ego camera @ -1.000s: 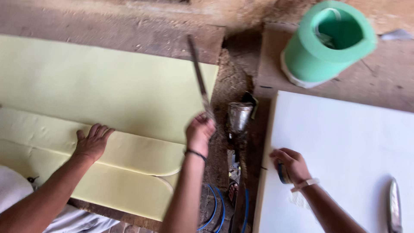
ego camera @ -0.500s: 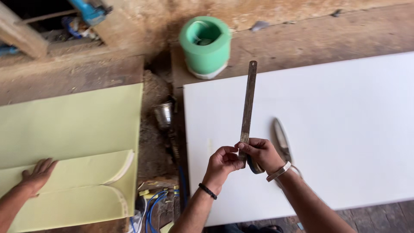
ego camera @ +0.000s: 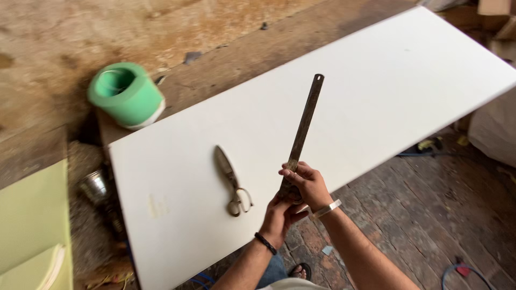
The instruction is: The person measures a white foam board using a tape measure and a metal ruler, marks the board, and then uses a utility knife to cut along the marked line. The person separates the board into two pieces and moves one piece aside.
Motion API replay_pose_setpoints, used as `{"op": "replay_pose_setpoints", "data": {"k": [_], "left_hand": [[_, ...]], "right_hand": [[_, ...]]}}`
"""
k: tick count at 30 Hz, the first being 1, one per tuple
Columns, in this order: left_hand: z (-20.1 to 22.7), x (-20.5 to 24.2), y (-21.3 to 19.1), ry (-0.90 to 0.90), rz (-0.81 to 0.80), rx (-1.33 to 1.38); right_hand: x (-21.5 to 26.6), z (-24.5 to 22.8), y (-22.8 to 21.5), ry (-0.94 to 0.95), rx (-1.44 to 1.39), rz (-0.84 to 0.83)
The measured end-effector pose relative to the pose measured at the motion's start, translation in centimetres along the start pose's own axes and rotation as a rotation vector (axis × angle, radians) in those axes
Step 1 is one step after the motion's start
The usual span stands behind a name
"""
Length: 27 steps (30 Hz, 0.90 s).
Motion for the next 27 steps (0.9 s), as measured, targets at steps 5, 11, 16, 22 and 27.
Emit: {"op": "replay_pose_setpoints", "data": {"k": [5,11,16,22,27], "left_hand": [[-1.9,-4.8,2.8,-0.059,-0.094,-0.246],[-3.0,-16.6,7.4,-0.03,-0.115,-0.235],[-3.6,-25.2,12.8,0.042,-0.34,-0.436],[-3.2,-32.1,18.8,0.089,-0.379,-0.839],[-3.7,-36.8,23.1,0.19,-0.387,-0.906]], "right_hand": [[-2.0,-0.3,-9.0,-0.058,-0.325,0.121],[-8.4,1.4,-22.5,0.022,-0.423,0.261],[-11.5,1.5,-28.5,0.157,-0.153,0.344],[-15.3,-2.0,-32.1,0.366,0.035,0.307],[-18.1,-2.1,-37.6,0.466,-0.009,0.138]]}}
Point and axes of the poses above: each hand's wrist, its own x-axis away from the middle knuckle, its own y-axis out of the palm, z = x × y, the point moved 7 cm from there along -x, towards the middle knuckle, and after that the axes turned 4 degrees about y, right-handed, at the moved point
